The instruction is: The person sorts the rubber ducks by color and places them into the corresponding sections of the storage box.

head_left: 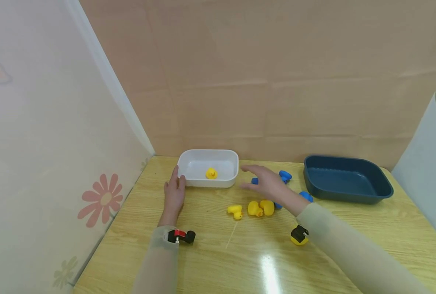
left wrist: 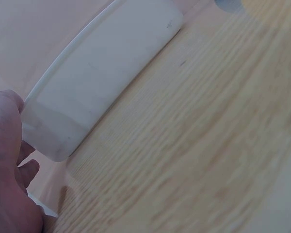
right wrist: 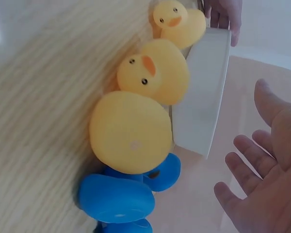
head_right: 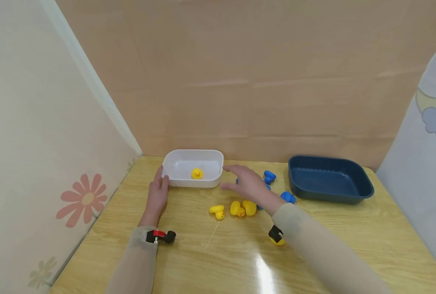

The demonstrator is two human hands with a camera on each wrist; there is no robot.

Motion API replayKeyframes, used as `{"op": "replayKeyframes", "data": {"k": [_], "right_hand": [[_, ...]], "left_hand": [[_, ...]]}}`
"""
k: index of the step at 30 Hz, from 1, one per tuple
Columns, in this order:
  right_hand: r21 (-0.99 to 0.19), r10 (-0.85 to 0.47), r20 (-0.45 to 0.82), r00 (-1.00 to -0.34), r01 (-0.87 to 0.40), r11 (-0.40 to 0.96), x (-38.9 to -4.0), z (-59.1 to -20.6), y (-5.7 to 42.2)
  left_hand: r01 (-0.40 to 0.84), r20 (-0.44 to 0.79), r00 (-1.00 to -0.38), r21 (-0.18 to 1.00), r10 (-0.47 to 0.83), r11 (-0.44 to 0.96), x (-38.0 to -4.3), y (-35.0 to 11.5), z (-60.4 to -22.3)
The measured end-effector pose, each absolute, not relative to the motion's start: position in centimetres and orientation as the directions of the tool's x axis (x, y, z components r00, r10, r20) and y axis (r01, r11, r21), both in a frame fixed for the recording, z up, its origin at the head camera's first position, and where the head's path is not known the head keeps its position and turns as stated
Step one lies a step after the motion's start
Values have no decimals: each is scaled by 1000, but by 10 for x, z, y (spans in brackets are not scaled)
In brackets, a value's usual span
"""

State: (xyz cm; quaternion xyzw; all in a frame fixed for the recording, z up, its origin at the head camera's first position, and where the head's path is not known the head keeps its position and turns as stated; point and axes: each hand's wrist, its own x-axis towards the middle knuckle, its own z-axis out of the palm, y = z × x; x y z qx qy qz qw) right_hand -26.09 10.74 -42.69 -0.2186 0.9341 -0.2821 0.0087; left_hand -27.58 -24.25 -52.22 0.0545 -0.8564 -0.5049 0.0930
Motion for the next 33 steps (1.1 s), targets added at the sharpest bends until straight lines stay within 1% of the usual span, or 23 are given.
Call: {"op": "replayKeyframes", "data": {"k": [4,10,20,33], "right_hand": [[-550,-449,111,-886,-432,715,-252,-429,109],[-587,-478,93,-873,-436,682,-240,-433,108],[-575,-566,65,-822,-494,652,-226,-447,105],[-559,-643,43,-765,-551,619,-223,-464,107]], "left_hand": [[11,114,-976,878,-187,479,-276,-242,-521],[13,118,-976,872,-184,490,-277,-243,-522],[7,110,-977,876,-185,482,-277,-243,-522],[0,106,-977,871,-188,491,-276,-242,-522]]}}
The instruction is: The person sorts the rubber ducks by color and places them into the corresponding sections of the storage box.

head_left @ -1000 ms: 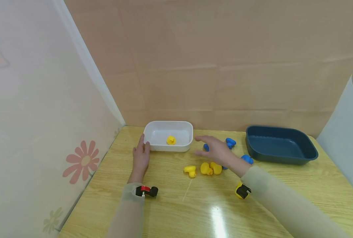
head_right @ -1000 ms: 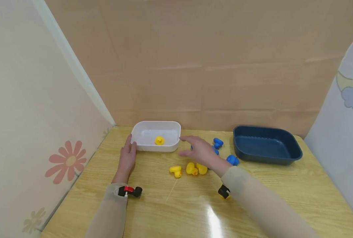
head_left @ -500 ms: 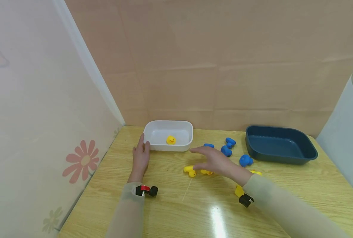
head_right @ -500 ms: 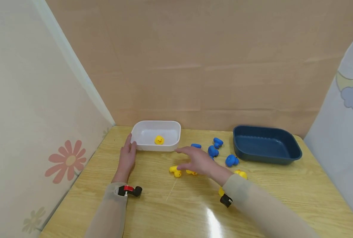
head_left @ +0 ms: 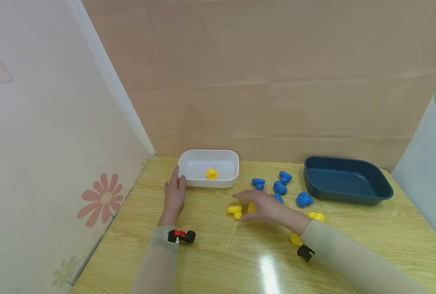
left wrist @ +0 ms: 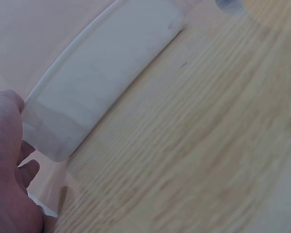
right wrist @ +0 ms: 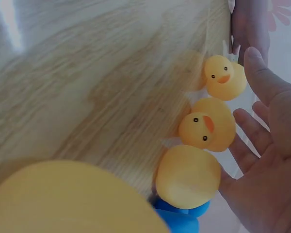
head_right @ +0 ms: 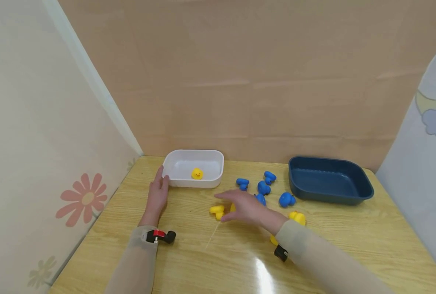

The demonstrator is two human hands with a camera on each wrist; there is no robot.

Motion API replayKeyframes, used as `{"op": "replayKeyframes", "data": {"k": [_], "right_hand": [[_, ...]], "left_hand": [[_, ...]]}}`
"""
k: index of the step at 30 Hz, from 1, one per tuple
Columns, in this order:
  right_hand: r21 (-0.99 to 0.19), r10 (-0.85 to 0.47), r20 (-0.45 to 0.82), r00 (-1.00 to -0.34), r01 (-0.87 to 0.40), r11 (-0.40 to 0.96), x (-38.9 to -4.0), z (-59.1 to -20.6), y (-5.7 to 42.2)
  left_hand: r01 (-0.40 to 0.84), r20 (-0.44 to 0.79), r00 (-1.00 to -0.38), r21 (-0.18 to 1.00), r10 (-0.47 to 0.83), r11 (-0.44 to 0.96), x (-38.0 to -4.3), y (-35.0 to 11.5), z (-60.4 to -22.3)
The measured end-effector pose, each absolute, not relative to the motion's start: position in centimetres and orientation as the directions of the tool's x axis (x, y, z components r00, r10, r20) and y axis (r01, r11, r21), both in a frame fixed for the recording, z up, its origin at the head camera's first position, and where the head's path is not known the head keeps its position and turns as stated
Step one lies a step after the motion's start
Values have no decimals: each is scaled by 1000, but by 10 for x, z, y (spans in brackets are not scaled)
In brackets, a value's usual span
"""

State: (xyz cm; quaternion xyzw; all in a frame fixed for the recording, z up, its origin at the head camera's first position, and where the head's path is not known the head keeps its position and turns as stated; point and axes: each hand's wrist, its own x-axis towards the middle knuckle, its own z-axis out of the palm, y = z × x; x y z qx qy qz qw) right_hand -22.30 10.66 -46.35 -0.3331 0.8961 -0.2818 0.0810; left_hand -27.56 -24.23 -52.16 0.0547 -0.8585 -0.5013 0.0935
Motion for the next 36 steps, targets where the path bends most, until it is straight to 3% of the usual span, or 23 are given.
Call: {"op": "replayKeyframes", "data": {"k": [36], "right_hand": [[-381,-717,95,-691,-690,615,-227,-478,94]], "left_hand": [[-7,101,-975,876,-198,482,-277,-242,-523]]}}
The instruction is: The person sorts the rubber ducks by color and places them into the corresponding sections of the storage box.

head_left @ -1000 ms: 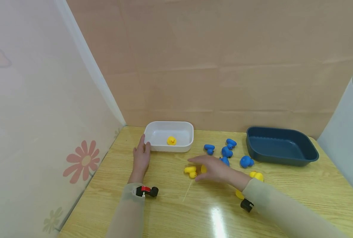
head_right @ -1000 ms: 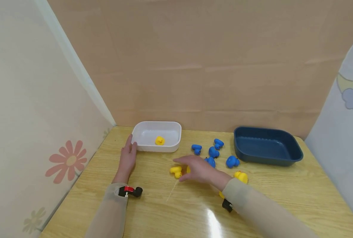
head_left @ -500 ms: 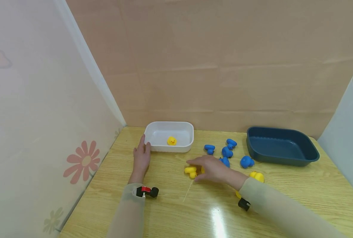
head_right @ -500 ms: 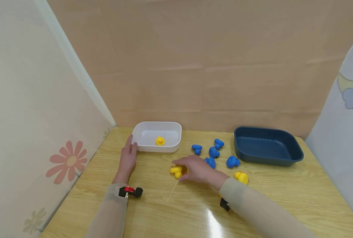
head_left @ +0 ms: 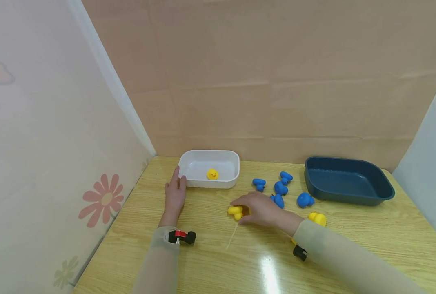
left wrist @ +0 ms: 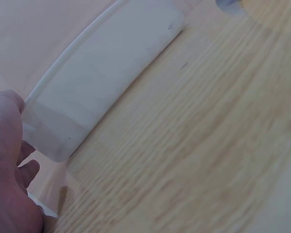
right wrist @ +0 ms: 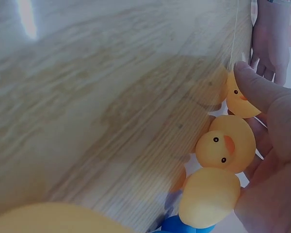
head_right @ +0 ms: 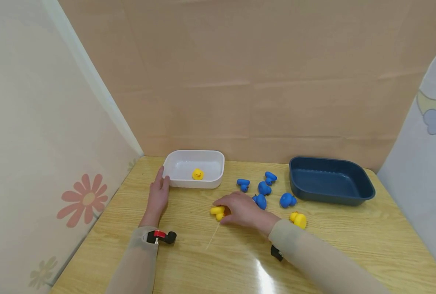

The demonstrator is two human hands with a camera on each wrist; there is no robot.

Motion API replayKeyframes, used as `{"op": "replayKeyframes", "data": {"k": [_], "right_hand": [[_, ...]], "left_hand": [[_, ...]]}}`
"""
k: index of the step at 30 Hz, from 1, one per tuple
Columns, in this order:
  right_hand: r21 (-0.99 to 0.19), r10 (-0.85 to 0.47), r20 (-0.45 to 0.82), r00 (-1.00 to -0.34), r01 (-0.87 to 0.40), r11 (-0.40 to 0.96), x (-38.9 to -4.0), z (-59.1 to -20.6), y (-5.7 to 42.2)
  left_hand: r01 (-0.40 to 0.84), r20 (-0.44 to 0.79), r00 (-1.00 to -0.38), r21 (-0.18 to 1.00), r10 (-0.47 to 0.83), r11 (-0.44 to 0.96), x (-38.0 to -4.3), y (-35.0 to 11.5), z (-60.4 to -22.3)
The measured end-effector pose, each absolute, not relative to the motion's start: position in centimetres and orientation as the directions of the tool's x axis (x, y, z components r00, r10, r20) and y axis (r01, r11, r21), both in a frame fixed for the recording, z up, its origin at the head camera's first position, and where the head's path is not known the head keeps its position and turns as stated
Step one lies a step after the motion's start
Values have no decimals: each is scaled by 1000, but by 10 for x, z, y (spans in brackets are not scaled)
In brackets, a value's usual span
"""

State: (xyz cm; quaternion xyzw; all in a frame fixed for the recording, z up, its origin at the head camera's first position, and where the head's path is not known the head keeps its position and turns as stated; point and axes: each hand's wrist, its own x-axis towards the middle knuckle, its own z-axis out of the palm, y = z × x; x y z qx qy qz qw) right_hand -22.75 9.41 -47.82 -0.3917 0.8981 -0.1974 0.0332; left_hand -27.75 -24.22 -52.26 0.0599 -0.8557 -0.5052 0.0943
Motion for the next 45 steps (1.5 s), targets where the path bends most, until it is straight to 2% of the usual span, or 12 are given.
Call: {"op": "replayKeyframes", "data": {"k": [11,19,36,45], "right_hand": [[-433,-670,78,-738,-631,644,-229,-474,93],[-455,-633,139,-762,-617,642,-233,-462,94],[-503,-482,176,-858,-499,705,-247,-423,97],[-497,-438,237,-867,-496,712,-255,-417,95]], "left_hand": [[-19,93,-975,868,-200,495,-278,-243,-522],[-18,90,-976,877,-201,479,-277,-244,-520],[39,150,-971,866,-184,499,-279,-245,-523],[15,119,-976,874,-185,486,-277,-244,-526]]}}
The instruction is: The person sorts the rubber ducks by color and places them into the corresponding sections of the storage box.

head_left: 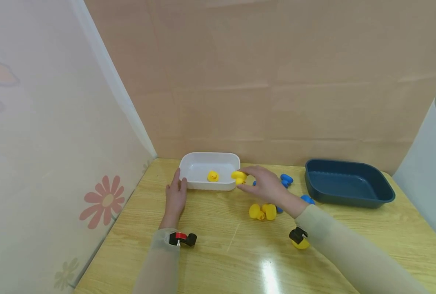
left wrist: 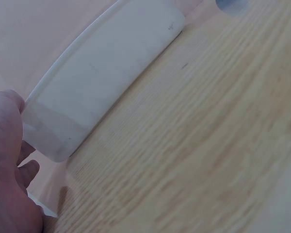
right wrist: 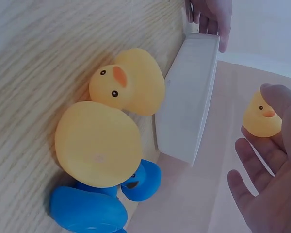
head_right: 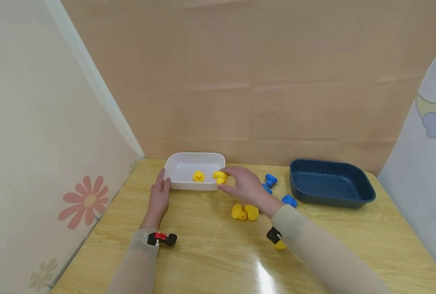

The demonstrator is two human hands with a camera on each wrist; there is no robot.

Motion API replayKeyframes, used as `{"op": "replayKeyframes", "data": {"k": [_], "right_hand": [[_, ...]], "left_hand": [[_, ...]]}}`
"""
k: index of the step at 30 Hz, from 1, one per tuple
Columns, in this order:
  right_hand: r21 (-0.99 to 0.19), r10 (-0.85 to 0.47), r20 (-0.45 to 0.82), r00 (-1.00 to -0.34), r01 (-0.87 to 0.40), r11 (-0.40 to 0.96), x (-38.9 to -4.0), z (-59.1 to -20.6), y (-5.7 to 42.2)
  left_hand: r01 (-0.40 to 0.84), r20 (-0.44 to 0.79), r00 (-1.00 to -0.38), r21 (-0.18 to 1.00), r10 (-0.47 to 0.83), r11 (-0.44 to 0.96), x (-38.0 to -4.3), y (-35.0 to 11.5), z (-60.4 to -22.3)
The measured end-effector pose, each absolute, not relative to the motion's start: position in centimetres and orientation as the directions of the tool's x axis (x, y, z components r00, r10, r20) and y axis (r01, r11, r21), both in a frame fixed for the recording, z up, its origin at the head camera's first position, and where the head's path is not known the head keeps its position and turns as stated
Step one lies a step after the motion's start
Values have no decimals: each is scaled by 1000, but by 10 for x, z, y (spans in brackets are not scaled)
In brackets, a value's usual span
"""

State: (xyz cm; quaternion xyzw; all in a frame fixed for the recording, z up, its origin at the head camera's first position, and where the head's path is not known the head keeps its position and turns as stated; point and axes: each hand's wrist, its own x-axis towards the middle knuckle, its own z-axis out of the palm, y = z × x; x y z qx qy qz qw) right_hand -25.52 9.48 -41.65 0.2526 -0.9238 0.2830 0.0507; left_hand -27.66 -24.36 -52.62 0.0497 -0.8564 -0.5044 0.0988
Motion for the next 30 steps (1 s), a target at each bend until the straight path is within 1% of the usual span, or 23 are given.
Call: {"op": "replayKeyframes", "data": {"k": [5,10,14,24,30], "right_hand": [[-503,-417,258,-871,-490,712,-264,-419,92],[-530,-376,218,-901,-432,729,-272,-419,87],[-527,-354,188,-916,-398,751,-279,-420,83],[-521,-352,197,-915,-402,753,-292,-427,75],[-530,-340,175,-924,-380,758,-299,-435,68]], "left_hand": [[8,112,-976,876,-187,482,-276,-243,-528],[5,109,-976,876,-187,482,-276,-243,-530],[9,116,-974,878,-195,478,-276,-244,-530],[22,129,-973,878,-192,478,-274,-246,-528],[13,118,-974,880,-193,475,-273,-247,-526]]}}
